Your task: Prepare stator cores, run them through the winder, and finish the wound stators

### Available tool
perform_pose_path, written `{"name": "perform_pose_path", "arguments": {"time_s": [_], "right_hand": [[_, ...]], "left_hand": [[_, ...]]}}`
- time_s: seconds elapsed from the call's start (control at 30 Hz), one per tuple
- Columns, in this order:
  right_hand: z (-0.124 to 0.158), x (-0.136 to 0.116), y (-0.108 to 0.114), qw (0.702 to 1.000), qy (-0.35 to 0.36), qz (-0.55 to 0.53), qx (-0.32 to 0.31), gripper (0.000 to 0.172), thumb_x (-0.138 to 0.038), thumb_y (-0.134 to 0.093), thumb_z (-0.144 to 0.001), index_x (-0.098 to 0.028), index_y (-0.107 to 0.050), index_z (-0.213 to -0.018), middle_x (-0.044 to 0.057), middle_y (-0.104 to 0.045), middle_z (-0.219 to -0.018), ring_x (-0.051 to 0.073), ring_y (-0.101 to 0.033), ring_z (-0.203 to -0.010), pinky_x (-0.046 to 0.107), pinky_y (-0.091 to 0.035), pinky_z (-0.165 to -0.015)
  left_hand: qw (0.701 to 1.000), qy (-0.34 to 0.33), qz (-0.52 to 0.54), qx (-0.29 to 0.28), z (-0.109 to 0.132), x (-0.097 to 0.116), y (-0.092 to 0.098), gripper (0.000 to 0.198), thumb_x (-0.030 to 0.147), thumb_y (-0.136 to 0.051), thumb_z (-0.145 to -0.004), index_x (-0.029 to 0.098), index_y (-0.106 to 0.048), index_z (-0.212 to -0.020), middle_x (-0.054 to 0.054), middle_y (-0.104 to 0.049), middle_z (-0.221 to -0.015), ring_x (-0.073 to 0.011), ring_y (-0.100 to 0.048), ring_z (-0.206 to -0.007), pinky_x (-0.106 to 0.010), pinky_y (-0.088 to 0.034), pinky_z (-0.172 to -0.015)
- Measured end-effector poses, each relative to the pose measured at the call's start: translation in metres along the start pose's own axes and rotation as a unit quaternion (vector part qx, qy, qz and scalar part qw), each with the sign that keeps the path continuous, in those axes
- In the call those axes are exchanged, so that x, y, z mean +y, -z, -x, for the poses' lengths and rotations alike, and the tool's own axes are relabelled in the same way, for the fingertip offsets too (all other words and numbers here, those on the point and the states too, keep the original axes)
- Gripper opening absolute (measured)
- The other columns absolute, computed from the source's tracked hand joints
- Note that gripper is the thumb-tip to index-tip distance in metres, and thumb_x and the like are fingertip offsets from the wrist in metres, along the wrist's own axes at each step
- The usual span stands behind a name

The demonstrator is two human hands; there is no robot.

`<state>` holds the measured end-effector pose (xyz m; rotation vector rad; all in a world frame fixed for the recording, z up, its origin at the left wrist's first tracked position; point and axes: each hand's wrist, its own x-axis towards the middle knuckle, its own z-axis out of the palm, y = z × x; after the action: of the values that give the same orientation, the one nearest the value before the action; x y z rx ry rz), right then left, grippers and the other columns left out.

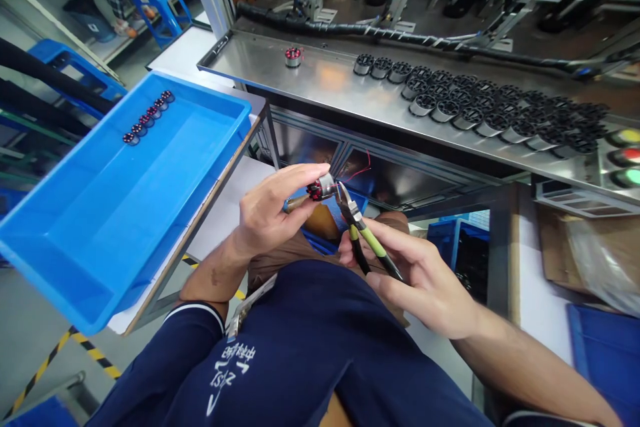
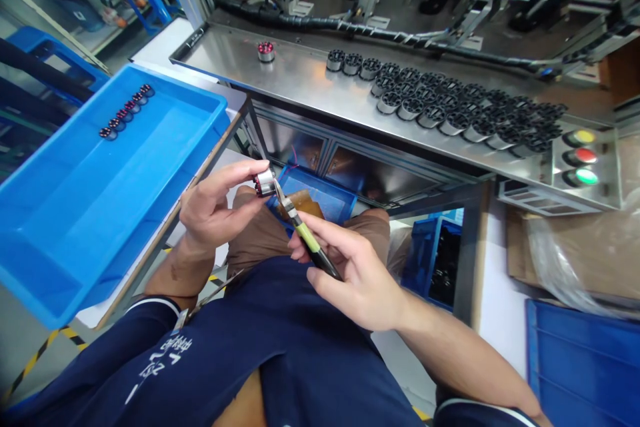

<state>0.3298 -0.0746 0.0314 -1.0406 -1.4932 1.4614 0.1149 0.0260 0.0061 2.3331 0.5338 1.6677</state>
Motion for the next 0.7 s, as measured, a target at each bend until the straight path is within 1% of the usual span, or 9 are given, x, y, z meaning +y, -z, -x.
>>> {"name": "perform_pose_path", "arguments": {"time_s": [0.13, 0.27, 0.33, 0.4, 0.5, 0.6, 0.7], "right_hand": [[-0.0009, -0.002, -0.001, 1.0, -0.005, 0.008, 0.008, 0.055, -0.01, -0.06, -0.083, -0.024, -0.059, -0.136, 0.005, -0.07, -0.102, 0.015, -0.069, -0.087, 0.029, -0.061, -0.083], [-0.0014, -0.0031, -0.0023, 1.0, -0.02, 0.014, 0.014, 0.047, -0.016, -0.062, -0.086, -0.021, -0.06, -0.133, 0.005, -0.069, -0.095, 0.014, -0.067, -0.078, 0.029, -0.06, -0.075], [-0.0017, -0.0027, -0.0028, 1.0, -0.015, 0.011, 0.011, 0.046, -0.017, -0.062, -0.087, -0.02, -0.06, -0.133, 0.005, -0.068, -0.093, 0.013, -0.066, -0.076, 0.028, -0.06, -0.073], [-0.0019, -0.0021, -0.0031, 1.0, -0.006, 0.002, 0.01, 0.046, -0.014, -0.061, -0.086, -0.02, -0.06, -0.132, 0.004, -0.066, -0.092, 0.012, -0.065, -0.075, 0.027, -0.058, -0.072], [-0.0017, -0.0017, -0.0033, 1.0, -0.002, -0.005, 0.009, 0.047, -0.011, -0.06, -0.085, -0.02, -0.06, -0.131, 0.003, -0.066, -0.091, 0.011, -0.064, -0.074, 0.026, -0.057, -0.072], [-0.0011, -0.0016, -0.0036, 1.0, -0.003, -0.006, 0.01, 0.048, -0.011, -0.06, -0.085, -0.02, -0.06, -0.132, 0.003, -0.065, -0.09, 0.011, -0.063, -0.073, 0.027, -0.057, -0.073], [-0.0008, -0.001, -0.0037, 1.0, -0.006, -0.009, 0.014, 0.048, -0.012, -0.061, -0.085, -0.02, -0.06, -0.132, 0.003, -0.066, -0.09, 0.011, -0.063, -0.072, 0.027, -0.057, -0.072]], "left_hand": [[1.0, 0.011, 0.019, -0.001, 0.0018, 0.0001, -0.0002, 0.069, 0.005, -0.075, -0.08, 0.024, -0.052, -0.142, -0.006, -0.074, -0.122, -0.0194, -0.072, -0.111, -0.032, -0.062, -0.099], [0.999, 0.034, 0.034, -0.005, 0.0029, 0.0017, -0.0004, 0.068, 0.008, -0.074, -0.082, 0.028, -0.051, -0.142, -0.004, -0.074, -0.123, -0.0194, -0.072, -0.112, -0.033, -0.063, -0.098], [0.998, 0.047, 0.039, -0.008, 0.0037, 0.0023, -0.0002, 0.068, 0.008, -0.074, -0.082, 0.03, -0.051, -0.143, -0.004, -0.074, -0.124, -0.0194, -0.072, -0.112, -0.033, -0.063, -0.099], [0.998, 0.054, 0.042, -0.01, 0.0046, 0.0023, -0.0001, 0.069, 0.007, -0.075, -0.081, 0.028, -0.052, -0.142, -0.004, -0.074, -0.124, -0.0195, -0.072, -0.112, -0.032, -0.062, -0.1], [0.998, 0.045, 0.049, -0.005, 0.0056, 0.0018, -0.0002, 0.071, 0.005, -0.076, -0.079, 0.025, -0.051, -0.143, -0.006, -0.073, -0.124, -0.0195, -0.071, -0.113, -0.031, -0.062, -0.101], [0.998, 0.04, 0.043, -0.004, 0.0056, 0.0022, 0.0, 0.073, 0.005, -0.075, -0.08, 0.027, -0.048, -0.144, -0.005, -0.073, -0.126, -0.0191, -0.071, -0.113, -0.031, -0.062, -0.099], [0.999, 0.045, 0.024, -0.009, 0.0046, 0.0037, 0.0007, 0.071, 0.007, -0.074, -0.082, 0.029, -0.048, -0.144, -0.004, -0.073, -0.125, -0.0191, -0.072, -0.112, -0.032, -0.062, -0.098]]}}
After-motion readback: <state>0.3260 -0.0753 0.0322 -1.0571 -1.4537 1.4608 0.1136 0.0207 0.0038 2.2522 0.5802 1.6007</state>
